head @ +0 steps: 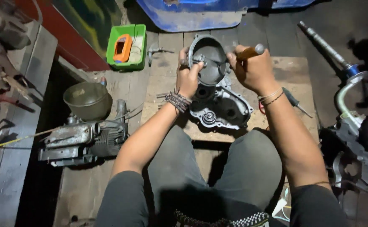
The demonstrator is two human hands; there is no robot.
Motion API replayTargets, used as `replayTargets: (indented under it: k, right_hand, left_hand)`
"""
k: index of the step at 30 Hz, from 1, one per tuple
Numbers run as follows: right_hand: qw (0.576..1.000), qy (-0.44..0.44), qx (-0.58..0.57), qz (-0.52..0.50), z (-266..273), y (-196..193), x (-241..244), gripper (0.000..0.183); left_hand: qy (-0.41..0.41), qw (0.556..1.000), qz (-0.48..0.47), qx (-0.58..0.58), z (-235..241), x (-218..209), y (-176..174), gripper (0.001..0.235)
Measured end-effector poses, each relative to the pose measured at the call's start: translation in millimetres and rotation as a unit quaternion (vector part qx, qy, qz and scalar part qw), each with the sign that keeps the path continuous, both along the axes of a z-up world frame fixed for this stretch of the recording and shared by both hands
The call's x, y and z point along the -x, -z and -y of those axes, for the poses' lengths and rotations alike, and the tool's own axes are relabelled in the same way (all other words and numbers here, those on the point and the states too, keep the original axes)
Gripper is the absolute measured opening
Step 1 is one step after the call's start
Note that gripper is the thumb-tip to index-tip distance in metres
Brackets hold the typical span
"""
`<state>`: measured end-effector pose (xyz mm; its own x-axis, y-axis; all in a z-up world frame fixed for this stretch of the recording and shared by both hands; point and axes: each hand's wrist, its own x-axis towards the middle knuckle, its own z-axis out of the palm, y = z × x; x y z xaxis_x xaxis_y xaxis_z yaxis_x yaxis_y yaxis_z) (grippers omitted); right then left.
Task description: Disassembling a motorcycle engine casing by removing fasteners and prying the components apart using tools.
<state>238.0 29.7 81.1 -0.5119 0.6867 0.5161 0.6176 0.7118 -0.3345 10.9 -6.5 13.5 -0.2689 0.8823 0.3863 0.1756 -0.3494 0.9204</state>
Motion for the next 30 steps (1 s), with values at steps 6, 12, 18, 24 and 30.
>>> replayTargets:
  k: [6,12,18,24,30]
  right_hand:
    - [1.0,-0.018,-0.006,0.016,0.8,1.2,-2.8,0.041]
    - [0.975,-0.055,-0.043,-0.212,-17.5,22.1,-15.5,0.039]
    - [0.952,-0.062,-0.037,-0.296,-20.0,24.0,-16.6,0.036]
    - [0.989,-0.09,-0.052,-0.101,-8.8,10.6,-7.9,0.042]
    - [0.976,-0.104,-0.084,-0.174,-0.3,0.0,0.1,0.042]
  left_hand:
    - [0.001,0.999,-0.038,-0.021,10.4,-3.8,-14.8,0.054]
    - [0.019,0.999,-0.021,-0.038,7.7,-1.4,-11.3,0.051]
    - [0.028,0.998,-0.003,-0.061,4.3,-0.3,-11.7,0.05]
    - [0.039,0.994,0.007,-0.101,6.1,-0.7,-14.2,0.055]
    - [0.056,0.991,0.06,-0.107,1.8,2.8,-7.3,0.055]
